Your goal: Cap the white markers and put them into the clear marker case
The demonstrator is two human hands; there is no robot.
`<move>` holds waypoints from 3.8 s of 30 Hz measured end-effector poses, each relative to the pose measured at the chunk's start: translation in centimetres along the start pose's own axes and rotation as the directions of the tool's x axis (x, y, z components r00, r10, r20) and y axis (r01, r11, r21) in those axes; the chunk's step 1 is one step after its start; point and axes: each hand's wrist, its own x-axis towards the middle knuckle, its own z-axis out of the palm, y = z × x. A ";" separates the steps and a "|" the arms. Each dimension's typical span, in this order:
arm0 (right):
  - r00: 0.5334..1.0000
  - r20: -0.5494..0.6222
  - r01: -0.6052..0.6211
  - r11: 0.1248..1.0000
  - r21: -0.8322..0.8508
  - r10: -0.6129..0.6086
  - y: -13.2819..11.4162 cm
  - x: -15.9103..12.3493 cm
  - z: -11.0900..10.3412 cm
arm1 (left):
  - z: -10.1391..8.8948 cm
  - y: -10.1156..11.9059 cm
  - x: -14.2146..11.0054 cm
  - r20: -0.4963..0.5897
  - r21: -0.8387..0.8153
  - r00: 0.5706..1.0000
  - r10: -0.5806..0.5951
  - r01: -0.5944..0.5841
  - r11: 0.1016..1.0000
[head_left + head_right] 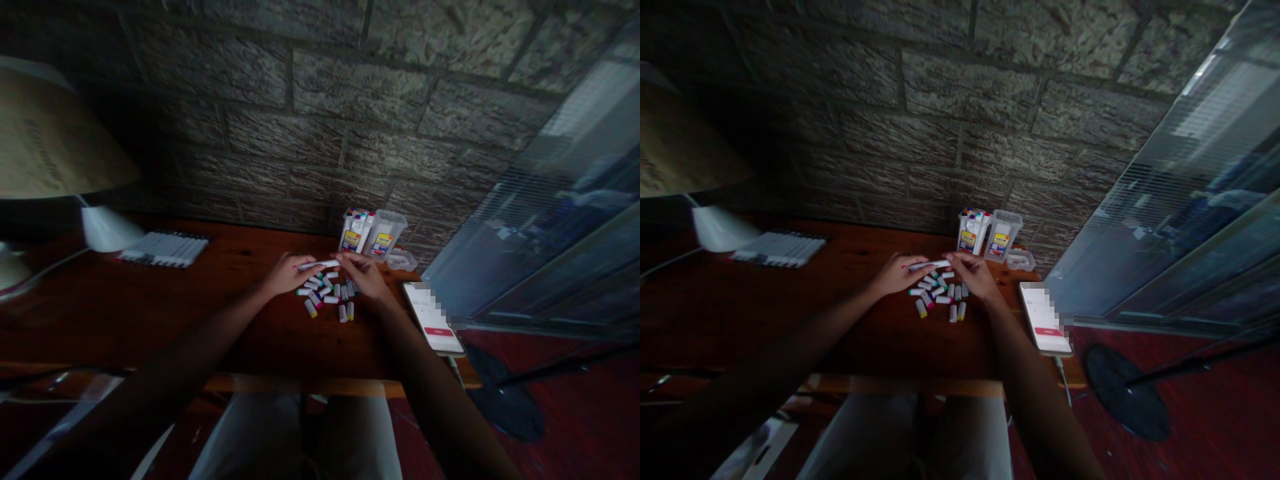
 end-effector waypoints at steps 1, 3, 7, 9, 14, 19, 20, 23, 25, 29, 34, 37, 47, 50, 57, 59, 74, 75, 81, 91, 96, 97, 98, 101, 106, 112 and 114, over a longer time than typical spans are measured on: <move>1.000 0.005 -0.001 1.000 -0.001 0.001 0.0 0.0 -0.1 | 0.0 0.0 0.0 -0.001 0.004 1.000 -0.002 0.002 1.000; 1.000 0.012 0.000 1.000 -0.002 0.000 0.0 0.0 -0.2 | 0.0 0.0 0.0 -0.008 0.012 1.000 -0.003 0.003 1.000; 1.000 0.010 -0.021 1.000 -0.004 0.021 -0.1 0.0 0.0 | 0.1 0.1 0.0 -0.007 0.014 1.000 -0.003 0.003 1.000; 0.998 0.013 -0.065 0.998 0.020 0.065 -0.2 0.0 0.4 | 0.3 0.3 0.0 0.013 0.005 1.000 0.005 -0.005 1.000; 0.993 0.038 -0.119 0.988 0.099 0.116 -0.1 -0.2 1.1 | 0.8 1.5 -0.1 -0.019 -0.037 1.000 0.018 -0.019 0.999; 0.989 0.007 -0.149 0.981 0.122 0.149 -0.1 -0.3 0.9 | 1.0 2.1 -0.3 -0.012 -0.135 1.000 0.023 -0.024 0.991; 0.989 -0.016 -0.144 0.981 0.133 0.148 0.0 -0.2 0.9 | 1.0 2.1 -0.3 -0.011 -0.134 1.000 0.024 -0.026 0.991; 0.981 -0.141 -0.102 0.971 0.214 0.134 0.1 0.2 0.7 | 1.0 2.1 -0.2 -0.017 -0.118 1.000 0.003 -0.005 0.993; 0.962 -0.231 -0.072 0.950 0.305 0.147 0.1 0.5 0.6 | 0.8 2.2 -0.1 -0.020 -0.110 1.000 -0.020 0.018 0.994; 0.946 -0.284 -0.033 0.921 0.387 0.154 0.0 0.6 0.6 | 0.7 2.2 0.0 0.009 -0.098 1.000 -0.002 0.002 0.995; 0.965 -0.230 -0.026 0.920 0.391 0.125 -0.4 0.5 0.9 | 0.8 2.2 -0.1 0.078 -0.091 0.997 0.025 -0.017 0.996; 0.977 -0.192 -0.014 0.919 0.393 0.097 -0.2 0.4 1.0 | 0.9 2.3 -0.2 0.077 -0.084 0.997 0.028 -0.022 0.996; 0.957 -0.268 0.021 0.888 0.459 0.116 0.0 0.7 1.2 | 0.7 2.5 -0.1 0.102 -0.122 0.994 0.027 -0.014 0.992; 0.927 -0.347 0.044 0.874 0.483 0.145 0.0 0.9 1.0 | 0.6 2.6 -0.1 0.107 -0.142 0.994 0.026 -0.011 0.990; 0.965 -0.132 -0.110 0.808 0.579 0.225 -0.8 0.6 0.9 | 0.6 2.5 -0.1 0.090 -0.134 0.996 0.018 -0.006 0.991; 0.969 -0.061 -0.148 0.763 0.629 0.239 -1.3 0.5 0.9 | 0.6 2.3 -0.1 0.089 -0.138 0.996 0.026 -0.013 0.990; 0.983 -0.044 -0.106 0.748 0.655 0.177 -2.9 -0.1 -0.1 | 1.0 1.6 -0.2 0.095 -0.145 0.995 -0.004 0.017 0.989; 0.983 -0.035 -0.113 0.746 0.657 0.179 -2.9 -0.1 -0.1 | 1.0 1.5 -0.2 0.098 -0.145 0.995 -0.004 0.019 0.989; 0.983 -0.003 -0.134 0.727 0.673 0.184 -2.9 0.0 0.0 | 1.0 1.5 -0.2 0.095 -0.146 0.996 0.001 0.013 0.989; 0.980 -0.036 -0.115 0.704 0.701 0.197 -2.6 -0.2 -0.2 | 0.8 1.9 -0.1 0.093 -0.121 0.996 0.002 0.010 0.993; 0.974 0.091 -0.197 0.574 0.795 0.208 -2.6 -0.2 -0.2 | 0.9 1.9 -0.1 0.093 -0.125 0.996 0.002 0.010 0.992; 0.974 0.120 -0.207 0.532 0.821 0.194 -2.6 -0.2 -0.3 | 0.8 1.9 -0.1 0.094 -0.124 0.996 0.002 0.010 0.992; 0.974 0.145 -0.214 0.488 0.846 0.176 -2.6 -0.3 -0.3 | 0.8 2.0 -0.1 0.097 -0.126 0.995 0.001 0.011 0.992; 0.973 0.186 -0.227 0.395 0.890 0.140 -2.6 -0.3 -0.4 | 0.8 2.0 -0.1 0.093 -0.134 0.996 0.000 0.012 0.991; 0.975 0.180 -0.216 0.363 0.906 0.132 -2.5 -0.3 -0.5 | 0.8 1.9 -0.1 0.085 -0.130 0.996 0.014 -0.002 0.992; 0.983 0.130 -0.169 0.366 0.915 0.129 -1.9 -0.4 -1.0 | 0.8 2.0 -0.1 0.082 -0.141 0.997 0.005 0.007 0.990; 0.985 0.112 -0.152 0.368 0.917 0.128 -1.9 -0.4 -1.2 | 0.8 2.0 -0.1 0.086 -0.132 0.996 0.006 0.005 0.991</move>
